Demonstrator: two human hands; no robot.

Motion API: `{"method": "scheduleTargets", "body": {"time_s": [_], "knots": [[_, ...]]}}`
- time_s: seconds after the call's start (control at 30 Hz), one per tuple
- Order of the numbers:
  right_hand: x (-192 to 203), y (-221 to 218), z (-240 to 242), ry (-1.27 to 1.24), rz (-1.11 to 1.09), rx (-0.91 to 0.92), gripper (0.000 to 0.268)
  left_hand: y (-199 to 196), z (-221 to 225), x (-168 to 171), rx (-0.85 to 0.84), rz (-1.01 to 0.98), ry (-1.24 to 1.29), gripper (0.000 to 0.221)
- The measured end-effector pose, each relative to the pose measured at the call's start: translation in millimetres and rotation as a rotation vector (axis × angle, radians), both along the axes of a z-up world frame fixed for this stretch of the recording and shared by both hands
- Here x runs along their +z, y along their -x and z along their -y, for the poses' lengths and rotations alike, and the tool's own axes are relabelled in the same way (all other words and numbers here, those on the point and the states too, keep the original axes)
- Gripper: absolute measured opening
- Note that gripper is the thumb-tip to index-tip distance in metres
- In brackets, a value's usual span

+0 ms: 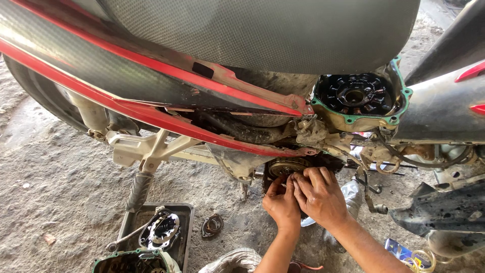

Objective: The person works on the clutch side of a motorcycle with the engine cover removed, handling the clutch assembly and a pressure plate by hand. They place removed parts into a parts tray on the ground, use a screwdriver on a small component, and fit parts back onto the motorcycle.

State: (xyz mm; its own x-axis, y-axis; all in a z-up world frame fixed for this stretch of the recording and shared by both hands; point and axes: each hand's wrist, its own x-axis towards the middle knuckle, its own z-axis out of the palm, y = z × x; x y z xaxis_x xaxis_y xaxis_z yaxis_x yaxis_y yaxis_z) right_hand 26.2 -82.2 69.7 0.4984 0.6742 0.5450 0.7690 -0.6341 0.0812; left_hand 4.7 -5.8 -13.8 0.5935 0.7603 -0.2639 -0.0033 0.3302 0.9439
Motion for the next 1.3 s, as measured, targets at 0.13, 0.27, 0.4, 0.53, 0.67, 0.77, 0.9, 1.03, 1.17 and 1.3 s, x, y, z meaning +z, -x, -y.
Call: {"method": "scheduleTargets", "body": {"time_s": [0.13, 0.27, 0.4, 0.53, 0.67, 0.77, 0.9, 1.03, 1.17, 1.3], "knots": [[2, 0, 0, -0.022, 0.013, 0.015, 0.025, -3, 4, -6, 0.046, 0.079, 0.125, 0.021], [-8, -4, 5, -0.023, 0.006, 0.016, 0.025, 7, -12, 21, -0.004, -0.001, -0.051, 0.023], [-6, -3, 5, -0.031, 0.011, 0.014, 0.024, 11, -15, 32, -0.075, 0.017, -0.287, 0.023], [-3, -3, 7, -0.039, 0.007, 0.015, 0.024, 0, 0, 6, -0.026, 0.075, 0.077, 0.027], [-3, 0, 6, -0.009, -0.011, 0.018, 0.024, 2, 2, 6, 0.037, 0.091, 0.189, 0.026], [1, 2, 5, -0.001, 0.008, 0.011, 0.026, 1, 1, 5, 0.020, 0.160, 0.412, 0.023], [0, 0, 8, -0.022, 0.012, 0.033, 0.027, -3, 2, 0, 0.030, 0.196, 0.350, 0.021], [3, -1, 8, -0.042, 0.006, 0.040, 0.026, 4, -7, 21, -0.019, -0.074, -0.046, 0.019], [0, -2, 9, -0.042, -0.007, 0.042, 0.026, 9, -13, 21, -0.029, 0.031, -0.210, 0.014], [-2, 0, 7, -0.047, -0.037, 0.027, 0.027, 10, -18, 2, -0.046, 0.112, -0.557, 0.015]]}}
